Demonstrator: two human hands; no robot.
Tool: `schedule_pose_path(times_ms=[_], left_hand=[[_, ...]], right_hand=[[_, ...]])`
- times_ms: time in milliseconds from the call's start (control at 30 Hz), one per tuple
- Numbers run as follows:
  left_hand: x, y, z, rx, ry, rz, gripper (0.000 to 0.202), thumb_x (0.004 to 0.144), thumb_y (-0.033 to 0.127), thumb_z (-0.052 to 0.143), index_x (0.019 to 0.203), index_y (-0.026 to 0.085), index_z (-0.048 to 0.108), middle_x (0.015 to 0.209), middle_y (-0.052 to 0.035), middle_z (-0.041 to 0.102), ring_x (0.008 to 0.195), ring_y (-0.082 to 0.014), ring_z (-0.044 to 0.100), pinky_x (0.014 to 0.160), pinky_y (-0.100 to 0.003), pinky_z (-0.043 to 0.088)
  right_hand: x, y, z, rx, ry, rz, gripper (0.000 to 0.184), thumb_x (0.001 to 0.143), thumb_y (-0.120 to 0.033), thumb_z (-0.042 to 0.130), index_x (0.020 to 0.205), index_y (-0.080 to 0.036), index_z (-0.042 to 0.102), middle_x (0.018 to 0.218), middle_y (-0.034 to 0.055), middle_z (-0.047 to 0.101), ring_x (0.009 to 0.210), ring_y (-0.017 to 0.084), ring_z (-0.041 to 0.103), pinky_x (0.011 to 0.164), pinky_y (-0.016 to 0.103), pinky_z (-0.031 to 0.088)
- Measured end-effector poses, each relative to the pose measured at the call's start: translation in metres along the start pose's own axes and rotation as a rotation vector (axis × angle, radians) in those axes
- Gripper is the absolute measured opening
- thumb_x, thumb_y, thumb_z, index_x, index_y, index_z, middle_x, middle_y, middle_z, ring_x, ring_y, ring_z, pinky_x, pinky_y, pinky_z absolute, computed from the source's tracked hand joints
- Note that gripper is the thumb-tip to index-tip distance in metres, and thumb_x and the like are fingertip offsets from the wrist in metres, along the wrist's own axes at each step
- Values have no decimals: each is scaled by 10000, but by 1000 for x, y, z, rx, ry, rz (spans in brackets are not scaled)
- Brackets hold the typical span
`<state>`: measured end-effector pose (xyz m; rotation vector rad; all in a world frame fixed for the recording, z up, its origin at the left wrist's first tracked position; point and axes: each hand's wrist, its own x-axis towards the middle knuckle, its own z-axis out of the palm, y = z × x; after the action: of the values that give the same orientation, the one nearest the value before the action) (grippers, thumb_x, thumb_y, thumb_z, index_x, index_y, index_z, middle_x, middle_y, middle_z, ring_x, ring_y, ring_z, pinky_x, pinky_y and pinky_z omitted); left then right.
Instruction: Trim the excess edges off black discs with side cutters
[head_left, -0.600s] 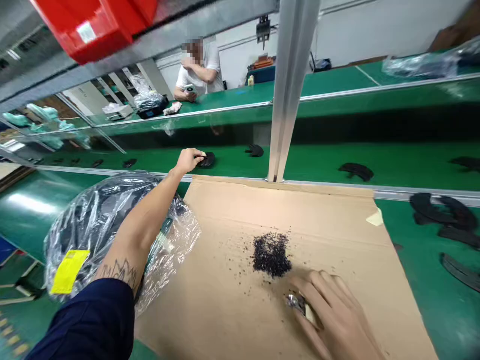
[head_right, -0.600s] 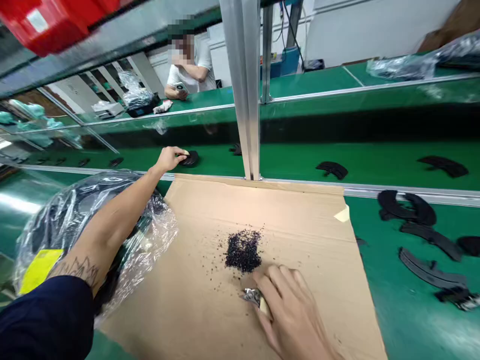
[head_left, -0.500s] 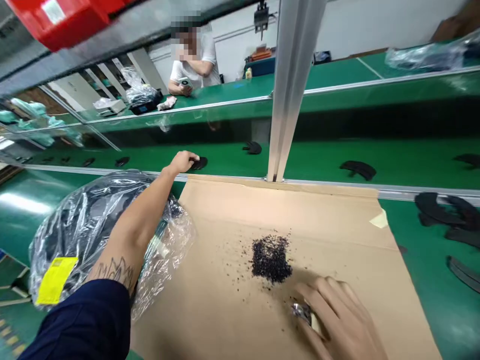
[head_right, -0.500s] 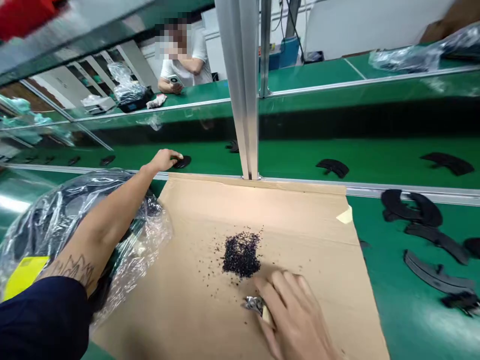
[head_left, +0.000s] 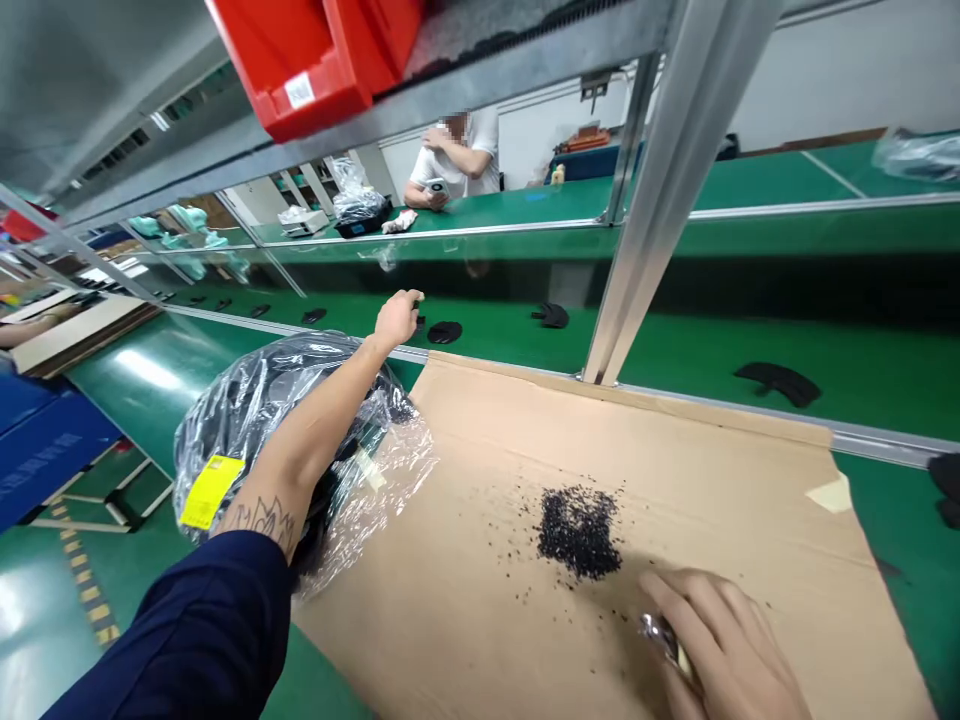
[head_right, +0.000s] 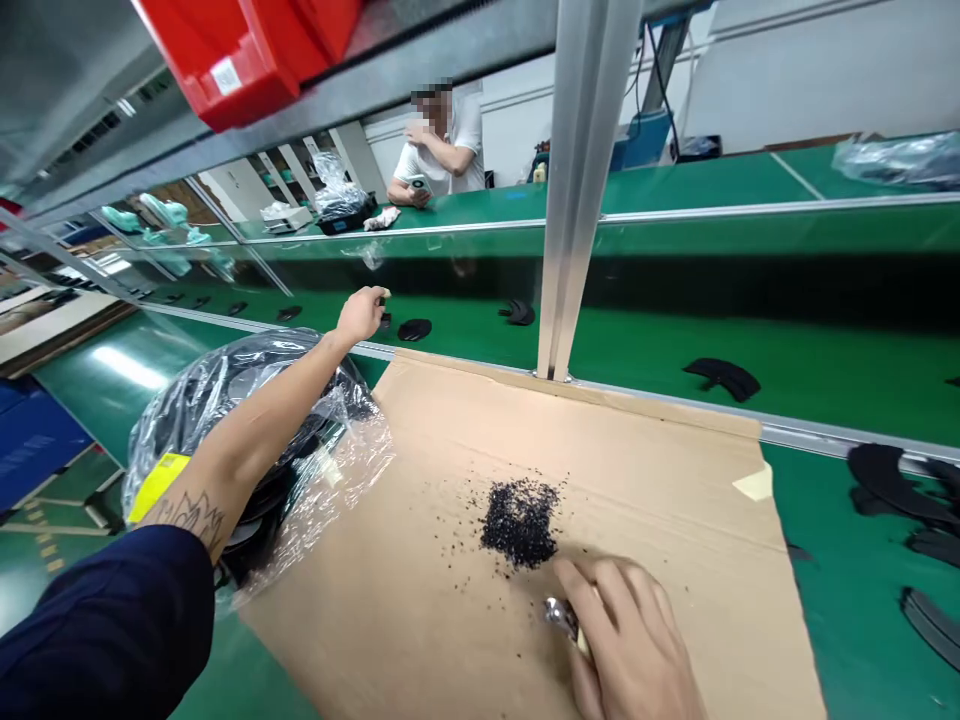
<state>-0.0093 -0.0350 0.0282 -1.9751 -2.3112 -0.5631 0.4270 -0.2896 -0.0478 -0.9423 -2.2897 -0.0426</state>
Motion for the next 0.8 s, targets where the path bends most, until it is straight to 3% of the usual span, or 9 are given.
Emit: schedule_pose_path(times_ms=[133, 267, 333, 400, 500, 600, 633, 700, 800], left_hand=[[-56, 42, -27, -185, -29, 238, 202, 848, 86, 593, 999, 157, 705, 1048, -69, 713, 960, -183, 707, 919, -300, 559], [-164, 89, -39, -700, -247, 878, 83, 912, 134, 633, 915, 176, 705, 965, -78, 742, 959, -189, 712, 921, -322, 584], [-217, 108, -37, -822, -384, 1027, 131, 949, 102, 588, 941, 180, 692, 1010, -96, 753, 1010, -170, 712, 945, -274, 584], [-256, 121, -33, -861, -473, 1074, 130, 952, 88, 586, 954, 179, 681, 1067, -108, 750, 1055, -157, 711, 984, -231, 569], [-280, 121, -31, -764, -500, 1062, 141, 991, 147, 559, 1079, 150, 669, 1130, -115, 737, 1109, -143, 695, 1025, -194, 538], [-272, 90, -44, -317, -463, 964, 260, 1025, 240, 523, 1234, 130, 631, 1174, -124, 721, 1131, -168, 675, 1021, -246, 533], [-267, 74, -51, -96, -437, 889, 240, 1025, 253, 515, 1190, 147, 653, 1144, -116, 725, 1101, -183, 681, 1001, -276, 540], [-257, 37, -67, 91, -436, 736, 205, 993, 179, 510, 971, 96, 696, 964, -160, 721, 948, -245, 702, 883, -359, 566], [-252, -13, -88, 601, -464, 325, 228, 941, 92, 477, 910, 86, 702, 929, -181, 704, 954, -275, 690, 834, -360, 552]], right_hand=[[3, -4, -1, 114, 60, 83, 446, 924, -87, 459, 1324, -247, 572, 1028, 86, 684, 928, 232, 650, 786, 342, 519], [8, -18, -1, 360, 95, 312, 414, 994, -280, 490, 1405, -277, 544, 1128, 92, 699, 978, 220, 696, 826, 316, 568], [12, -26, -3, 489, 31, 445, 460, 995, -422, 502, 1425, -263, 541, 1144, 99, 719, 1020, 237, 709, 871, 329, 583], [17, -31, -6, 623, -87, 527, 484, 948, -540, 554, 1330, -251, 627, 1082, 90, 748, 1000, 251, 723, 874, 332, 595], [22, -37, -8, 762, -225, 588, 420, 856, -624, 642, 981, -235, 738, 943, 66, 764, 872, 247, 734, 791, 310, 609], [23, -38, -7, 755, -197, 677, 426, 820, -645, 663, 868, -226, 721, 896, 55, 756, 815, 239, 724, 757, 317, 602], [22, -38, -6, 734, -172, 708, 434, 812, -649, 666, 885, -226, 722, 899, 54, 754, 818, 241, 723, 758, 324, 600], [20, -37, -4, 694, -126, 747, 449, 801, -653, 669, 927, -226, 723, 915, 53, 751, 832, 245, 720, 766, 339, 595], [18, -35, -2, 670, -87, 747, 448, 809, -646, 659, 955, -227, 721, 945, 53, 752, 866, 247, 717, 796, 351, 589]])
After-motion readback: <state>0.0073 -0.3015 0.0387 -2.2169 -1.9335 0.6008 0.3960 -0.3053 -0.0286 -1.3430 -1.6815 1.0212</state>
